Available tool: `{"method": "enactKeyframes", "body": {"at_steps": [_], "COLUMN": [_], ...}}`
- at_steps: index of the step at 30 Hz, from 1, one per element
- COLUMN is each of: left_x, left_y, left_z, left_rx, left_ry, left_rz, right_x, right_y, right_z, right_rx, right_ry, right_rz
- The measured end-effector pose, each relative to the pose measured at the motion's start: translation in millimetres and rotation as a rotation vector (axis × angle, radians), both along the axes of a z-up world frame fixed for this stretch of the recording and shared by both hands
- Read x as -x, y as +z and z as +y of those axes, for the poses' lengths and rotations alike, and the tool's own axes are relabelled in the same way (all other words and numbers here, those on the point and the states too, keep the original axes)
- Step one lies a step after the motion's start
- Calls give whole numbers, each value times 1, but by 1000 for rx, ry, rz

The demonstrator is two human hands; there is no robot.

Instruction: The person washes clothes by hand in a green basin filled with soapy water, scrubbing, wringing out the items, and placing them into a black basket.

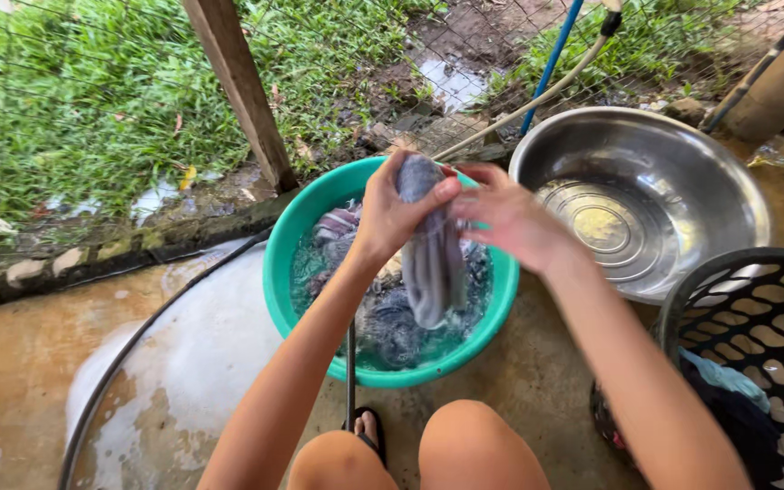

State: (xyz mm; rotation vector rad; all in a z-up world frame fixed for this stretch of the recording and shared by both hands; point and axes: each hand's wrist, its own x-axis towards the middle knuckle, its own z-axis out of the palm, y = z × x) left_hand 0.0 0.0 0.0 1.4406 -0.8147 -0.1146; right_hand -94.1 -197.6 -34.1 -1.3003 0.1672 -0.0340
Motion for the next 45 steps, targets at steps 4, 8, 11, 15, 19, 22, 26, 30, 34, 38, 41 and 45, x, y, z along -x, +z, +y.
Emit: {"method": "enactKeyframes", "body": {"at_steps": [4, 8, 11, 15, 19, 22, 26, 30, 34, 38, 41, 45], "left_x": [20, 41, 60, 25, -65, -125, -158, -179, -191, -187, -175, -123], "left_y": [7, -5, -42, -111, -179, -202, -226, -251, -240, -194, -158, -109], "left_z": [-2, 4, 30, 111, 149, 119, 52, 8, 0, -2, -6, -15], "left_rx": [14, -50, 90, 223, 355, 117, 120, 603, 1050, 1114, 1161, 1142], "left_ry": [-75, -184, -307, -50, 182, 428, 418, 580, 358, 198, -159, -668], "left_rz": [24, 14, 256, 978, 1201, 1108, 907, 1330, 1371, 1406, 1215, 1215], "right_x": [3, -20, -57, -85, -65, -63, -49, -18, -1, 12, 18, 10], "right_y": [-97, -195, -230, -234, -168, -116, -70, -50, -71, -147, -175, -144], "right_z": [-26, 50, 51, 49, 16, 8, 44, 95, 75, 43, 31, 49], "right_rx": [-313, -834, -867, -900, -782, -250, 552, 1137, 1104, 171, -490, -914], "right_ry": [241, 188, 126, 18, 66, 437, 558, 104, -248, -81, 266, 363], "right_rz": [825, 563, 368, 80, 72, 20, -211, -579, -678, 144, 229, 287]}}
